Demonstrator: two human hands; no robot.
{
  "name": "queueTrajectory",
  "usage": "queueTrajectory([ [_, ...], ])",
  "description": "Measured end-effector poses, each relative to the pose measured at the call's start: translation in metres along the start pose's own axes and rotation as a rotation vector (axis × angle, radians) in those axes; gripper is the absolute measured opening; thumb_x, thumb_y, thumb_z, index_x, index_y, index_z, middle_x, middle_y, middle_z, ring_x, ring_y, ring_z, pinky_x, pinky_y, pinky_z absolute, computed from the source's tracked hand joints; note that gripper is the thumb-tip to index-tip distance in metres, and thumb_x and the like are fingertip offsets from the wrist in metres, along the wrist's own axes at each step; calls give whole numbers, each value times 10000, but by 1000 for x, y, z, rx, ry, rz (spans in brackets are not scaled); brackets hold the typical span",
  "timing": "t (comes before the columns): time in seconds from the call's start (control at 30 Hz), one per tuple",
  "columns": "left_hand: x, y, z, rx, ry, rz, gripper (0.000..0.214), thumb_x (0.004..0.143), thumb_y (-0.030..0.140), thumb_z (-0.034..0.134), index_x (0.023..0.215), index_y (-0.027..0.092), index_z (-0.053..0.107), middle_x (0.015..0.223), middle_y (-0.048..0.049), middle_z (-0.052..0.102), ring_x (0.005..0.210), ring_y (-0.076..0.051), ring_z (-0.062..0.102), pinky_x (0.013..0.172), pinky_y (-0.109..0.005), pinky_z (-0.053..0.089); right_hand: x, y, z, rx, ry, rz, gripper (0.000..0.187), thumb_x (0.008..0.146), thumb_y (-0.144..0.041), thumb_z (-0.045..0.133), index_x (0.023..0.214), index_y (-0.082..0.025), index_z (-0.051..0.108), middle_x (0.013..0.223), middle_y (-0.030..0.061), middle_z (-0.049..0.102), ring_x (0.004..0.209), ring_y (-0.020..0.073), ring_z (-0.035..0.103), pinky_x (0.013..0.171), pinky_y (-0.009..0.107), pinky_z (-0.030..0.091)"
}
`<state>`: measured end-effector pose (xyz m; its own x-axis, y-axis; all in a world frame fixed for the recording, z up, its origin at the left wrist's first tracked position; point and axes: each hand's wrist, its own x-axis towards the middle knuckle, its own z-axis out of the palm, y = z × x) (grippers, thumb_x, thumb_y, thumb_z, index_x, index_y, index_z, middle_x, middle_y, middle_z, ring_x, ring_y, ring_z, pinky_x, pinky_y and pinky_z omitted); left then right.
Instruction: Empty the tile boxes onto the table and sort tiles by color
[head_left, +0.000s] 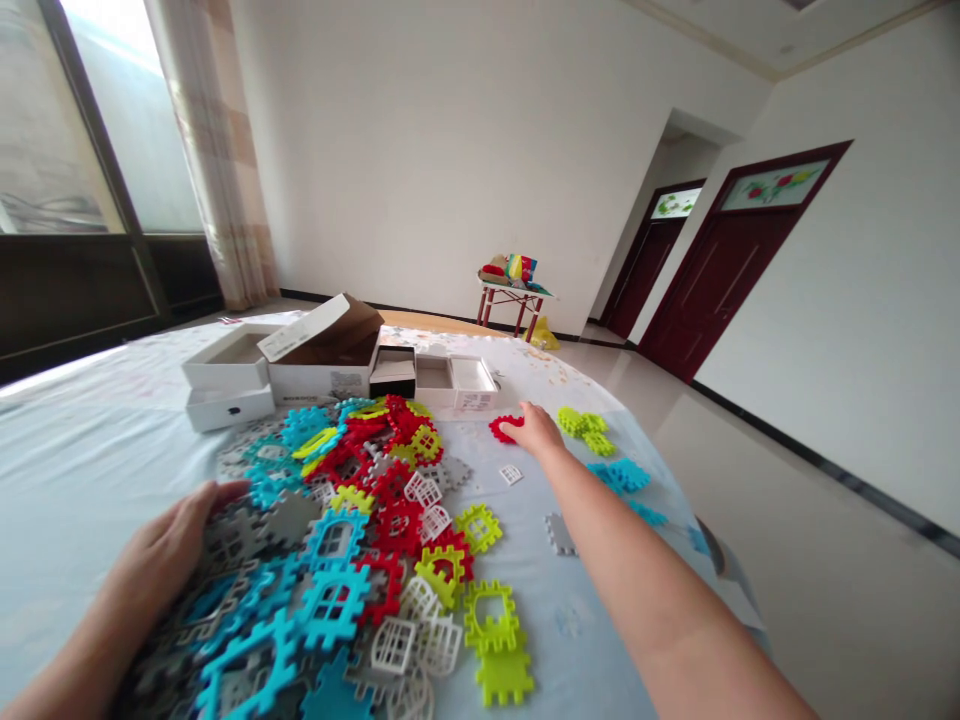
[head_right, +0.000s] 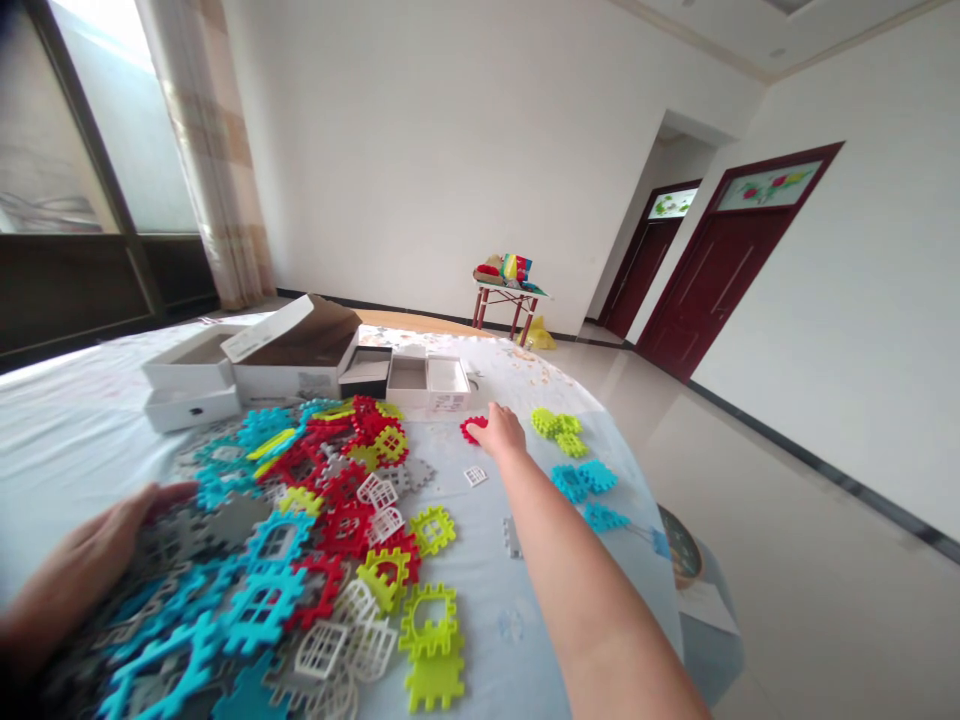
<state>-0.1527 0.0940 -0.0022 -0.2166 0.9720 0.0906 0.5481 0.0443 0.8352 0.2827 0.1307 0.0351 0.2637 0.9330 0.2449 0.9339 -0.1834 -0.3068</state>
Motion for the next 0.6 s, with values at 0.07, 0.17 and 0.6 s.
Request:
queueTrajectory([
  [0.07, 0, -2, 1, -13, -2, 8, 552, 730, 529, 331, 942, 148, 670, 1060, -81, 668, 1020, -262, 586, 1015, -404, 350, -5, -1, 2, -44, -20, -34, 417, 751, -421, 577, 1080, -167, 558, 1090, 121, 593, 1027, 223, 549, 826, 297, 406],
  [0.17, 2, -8, 2, -23, -31, -11, 585, 759, 527, 315, 1015, 120, 650, 1091, -97, 652, 1028, -253, 578, 1022, -391, 339, -15, 1, 4, -89, -76, -79, 290, 759, -391, 569, 974, -199, 603, 1007, 80, 627, 955, 198, 574, 786, 279, 407],
  [0.6, 1, -4, 1, 12, -25, -34, 562, 793, 499, 305, 1041, 129, 649, 1054, -81, 666, 1012, -248, 584, 996, -390, 366, -28, -9, 7, -20, -139, -194, 189, 768, -226, 544, 920, -153, 629, 970, 93, 646, 954, 193, 570, 827, 286, 402],
])
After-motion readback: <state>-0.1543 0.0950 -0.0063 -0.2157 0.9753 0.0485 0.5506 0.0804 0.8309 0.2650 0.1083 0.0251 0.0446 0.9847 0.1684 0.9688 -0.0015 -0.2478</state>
